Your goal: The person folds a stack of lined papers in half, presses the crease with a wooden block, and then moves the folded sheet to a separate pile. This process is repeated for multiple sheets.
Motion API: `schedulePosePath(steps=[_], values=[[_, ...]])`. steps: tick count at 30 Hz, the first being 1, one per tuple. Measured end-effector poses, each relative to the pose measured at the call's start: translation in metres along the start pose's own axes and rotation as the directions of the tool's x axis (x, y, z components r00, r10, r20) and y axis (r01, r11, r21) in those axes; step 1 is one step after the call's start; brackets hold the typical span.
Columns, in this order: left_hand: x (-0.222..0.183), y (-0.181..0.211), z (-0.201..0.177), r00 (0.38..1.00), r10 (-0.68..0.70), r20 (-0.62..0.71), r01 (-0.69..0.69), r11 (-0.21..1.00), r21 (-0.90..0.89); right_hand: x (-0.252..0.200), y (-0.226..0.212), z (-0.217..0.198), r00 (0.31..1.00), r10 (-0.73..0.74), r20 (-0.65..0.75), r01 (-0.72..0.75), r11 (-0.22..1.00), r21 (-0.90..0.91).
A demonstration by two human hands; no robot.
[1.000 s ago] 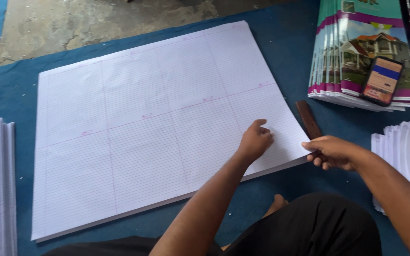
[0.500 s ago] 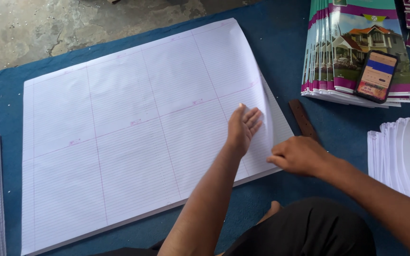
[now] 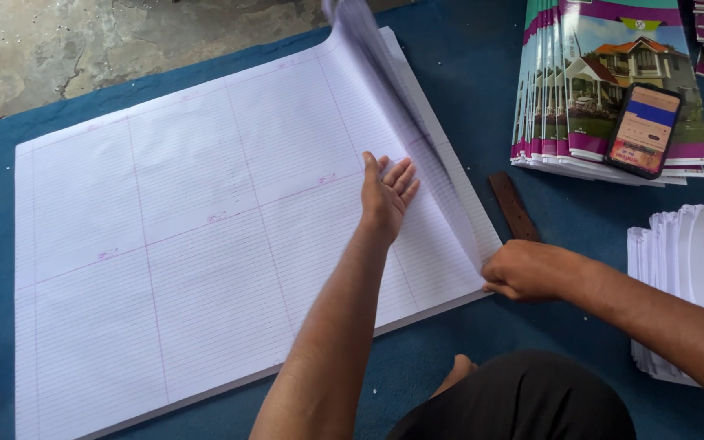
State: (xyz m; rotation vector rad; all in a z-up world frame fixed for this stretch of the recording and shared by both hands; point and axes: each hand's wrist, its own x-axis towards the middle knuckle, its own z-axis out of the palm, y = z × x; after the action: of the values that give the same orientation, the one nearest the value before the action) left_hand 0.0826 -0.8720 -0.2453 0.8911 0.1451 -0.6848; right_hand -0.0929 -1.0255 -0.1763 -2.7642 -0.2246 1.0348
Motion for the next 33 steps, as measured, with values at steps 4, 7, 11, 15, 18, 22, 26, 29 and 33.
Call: schedulePosePath(steps=[4, 7, 11, 15, 18, 22, 26, 29, 33], values=[[0.012, 0.007, -0.004, 0.999, -0.023, -0.028, 0.022, 0.999, -0.037, 0.005, 0.004, -0.001, 0.995, -0.094, 0.032, 0.096, 0.994, -0.049], [0.015, 0.007, -0.008, 1.0, 0.02, -0.008, -0.021, 0.999, -0.029, 0.007, 0.004, -0.001, 0.996, -0.061, 0.069, 0.064, 0.997, -0.039], [0.02, 0.01, -0.01, 1.0, 0.005, -0.015, -0.005, 0.999, -0.04, 0.005, 0.004, -0.005, 0.992, -0.117, 0.044, 0.118, 0.992, -0.033], [0.029, 0.008, -0.01, 0.997, 0.074, 0.013, -0.075, 0.993, 0.094, 0.006, 0.005, -0.003, 0.995, -0.072, 0.073, 0.074, 0.997, -0.024], [0.032, 0.007, -0.01, 0.992, 0.121, 0.039, -0.127, 0.954, 0.272, 0.007, 0.006, -0.001, 0.992, -0.119, 0.042, 0.119, 0.993, -0.015], [0.031, 0.006, -0.011, 0.974, 0.207, 0.095, -0.228, 0.904, 0.361, 0.009, 0.008, 0.001, 0.993, -0.103, 0.05, 0.104, 0.995, -0.009], [0.028, 0.007, -0.008, 0.971, 0.227, 0.073, -0.236, 0.864, 0.444, 0.01, 0.008, 0.002, 0.993, -0.106, 0.055, 0.108, 0.994, -0.022], [0.025, 0.008, -0.006, 0.969, 0.239, 0.067, -0.242, 0.853, 0.463, 0.01, 0.008, 0.002, 0.993, -0.107, 0.055, 0.11, 0.993, -0.044], [0.026, 0.008, -0.008, 0.974, 0.221, 0.056, -0.221, 0.858, 0.464, 0.012, 0.01, 0.005, 0.992, -0.11, 0.06, 0.111, 0.993, -0.029]])
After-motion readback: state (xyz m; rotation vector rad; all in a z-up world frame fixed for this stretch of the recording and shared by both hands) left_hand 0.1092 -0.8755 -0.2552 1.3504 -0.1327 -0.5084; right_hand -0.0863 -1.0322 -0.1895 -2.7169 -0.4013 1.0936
